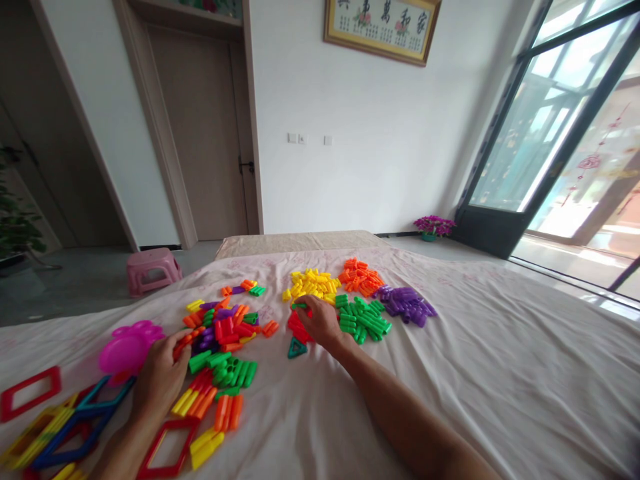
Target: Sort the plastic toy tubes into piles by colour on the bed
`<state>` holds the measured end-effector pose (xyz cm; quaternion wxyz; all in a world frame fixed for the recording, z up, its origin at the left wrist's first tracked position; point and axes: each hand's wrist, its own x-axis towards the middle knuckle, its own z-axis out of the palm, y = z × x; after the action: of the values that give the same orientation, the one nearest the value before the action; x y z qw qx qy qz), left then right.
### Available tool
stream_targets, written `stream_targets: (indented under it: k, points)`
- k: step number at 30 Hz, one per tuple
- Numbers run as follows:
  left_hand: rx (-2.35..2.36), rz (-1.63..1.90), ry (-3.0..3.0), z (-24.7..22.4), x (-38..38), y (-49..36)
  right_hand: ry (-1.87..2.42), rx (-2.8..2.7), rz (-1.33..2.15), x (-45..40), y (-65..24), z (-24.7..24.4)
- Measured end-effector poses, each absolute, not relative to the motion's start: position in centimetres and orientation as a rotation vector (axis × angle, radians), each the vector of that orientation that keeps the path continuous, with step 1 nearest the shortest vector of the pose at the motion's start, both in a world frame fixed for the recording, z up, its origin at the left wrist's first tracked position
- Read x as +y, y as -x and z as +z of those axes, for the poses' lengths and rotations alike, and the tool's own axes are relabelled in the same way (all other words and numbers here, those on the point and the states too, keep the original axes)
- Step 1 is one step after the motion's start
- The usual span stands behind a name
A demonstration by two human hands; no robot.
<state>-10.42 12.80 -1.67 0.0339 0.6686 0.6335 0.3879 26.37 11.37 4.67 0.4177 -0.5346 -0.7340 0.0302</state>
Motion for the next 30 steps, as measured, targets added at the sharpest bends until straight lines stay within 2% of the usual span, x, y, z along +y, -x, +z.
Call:
stream_targets:
  k: [30]
  points:
    - [1.975,1.157,-2.023,-1.17,12.58,10.14,1.372,-1.986,0.173,10.94,-26.56,4.41]
